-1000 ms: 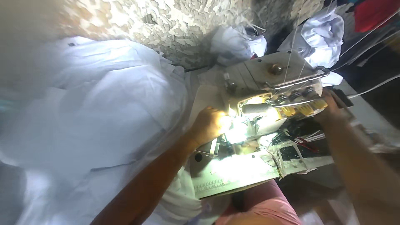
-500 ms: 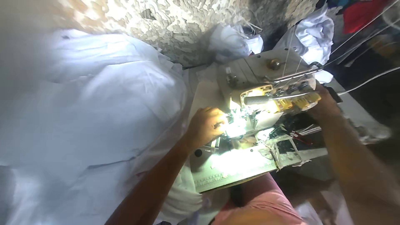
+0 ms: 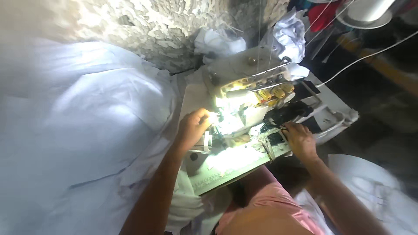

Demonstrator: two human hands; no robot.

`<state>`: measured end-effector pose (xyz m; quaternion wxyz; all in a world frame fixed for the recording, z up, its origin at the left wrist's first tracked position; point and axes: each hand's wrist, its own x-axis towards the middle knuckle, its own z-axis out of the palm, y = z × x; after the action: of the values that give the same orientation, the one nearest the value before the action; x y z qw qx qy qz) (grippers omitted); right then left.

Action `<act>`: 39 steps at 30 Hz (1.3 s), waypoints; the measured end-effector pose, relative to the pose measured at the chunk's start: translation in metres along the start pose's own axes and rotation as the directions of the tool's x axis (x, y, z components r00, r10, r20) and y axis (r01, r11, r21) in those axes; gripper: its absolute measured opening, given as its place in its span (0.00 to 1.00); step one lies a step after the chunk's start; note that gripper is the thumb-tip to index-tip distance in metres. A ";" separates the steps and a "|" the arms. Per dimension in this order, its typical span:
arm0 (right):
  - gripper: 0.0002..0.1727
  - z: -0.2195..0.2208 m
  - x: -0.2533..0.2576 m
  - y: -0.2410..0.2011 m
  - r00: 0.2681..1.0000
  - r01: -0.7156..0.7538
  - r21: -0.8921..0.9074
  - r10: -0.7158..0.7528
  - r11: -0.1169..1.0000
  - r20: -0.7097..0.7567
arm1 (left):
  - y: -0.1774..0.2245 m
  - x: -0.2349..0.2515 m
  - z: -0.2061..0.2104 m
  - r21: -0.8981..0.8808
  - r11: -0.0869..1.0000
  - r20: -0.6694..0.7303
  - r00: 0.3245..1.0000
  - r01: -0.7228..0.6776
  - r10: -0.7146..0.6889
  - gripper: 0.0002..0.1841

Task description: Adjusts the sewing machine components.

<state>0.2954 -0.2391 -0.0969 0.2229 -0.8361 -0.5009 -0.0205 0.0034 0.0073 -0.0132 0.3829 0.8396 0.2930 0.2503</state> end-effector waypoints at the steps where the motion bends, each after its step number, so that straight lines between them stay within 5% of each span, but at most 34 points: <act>1: 0.16 0.001 -0.001 0.001 1.000 0.004 -0.002 -0.004 1.000 -0.027 | 0.004 -0.001 -0.001 0.008 1.000 0.004 1.000 0.021 -0.022 0.10; 6: 0.18 -0.014 -0.009 -0.039 0.986 -0.071 0.255 0.106 0.964 -0.126 | 0.005 -0.007 -0.001 0.042 0.999 -0.004 1.000 0.010 -0.010 0.11; 10: 0.23 -0.020 -0.009 -0.112 0.994 0.103 0.454 -0.105 0.885 -0.021 | 0.005 -0.008 0.000 0.014 1.000 -0.022 1.000 0.013 -0.013 0.11; 14: 0.15 -0.009 0.013 -0.158 0.940 0.341 0.349 -0.317 0.873 -0.126 | 0.000 -0.009 0.002 -0.032 0.998 -0.037 0.998 -0.046 0.045 0.11; 21: 0.16 -0.002 0.030 -0.185 0.935 0.354 0.270 -0.340 0.895 -0.097 | -0.001 -0.010 0.002 -0.063 0.995 -0.040 0.996 -0.077 0.074 0.09; 27: 0.15 0.002 0.029 -0.183 0.932 0.363 0.316 -0.342 0.877 -0.120 | 0.001 -0.008 0.002 0.006 0.997 -0.040 0.996 -0.080 0.081 0.09; 33: 0.19 -0.002 0.010 -0.131 0.949 0.314 0.444 -0.266 0.839 -0.168 | 0.034 -0.036 0.014 0.399 0.875 -0.049 0.947 -0.274 0.319 0.08; 39: 0.18 0.018 -0.006 -0.048 0.978 0.169 0.100 -0.155 0.980 -0.141 | 0.043 -0.074 0.061 0.563 0.735 -0.064 0.866 -0.378 0.495 0.07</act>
<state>0.2482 -0.2178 -0.0975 0.2995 -0.7755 -0.5518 -0.0659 0.0040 -0.0963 -0.0295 0.0315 0.9258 0.1828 0.3293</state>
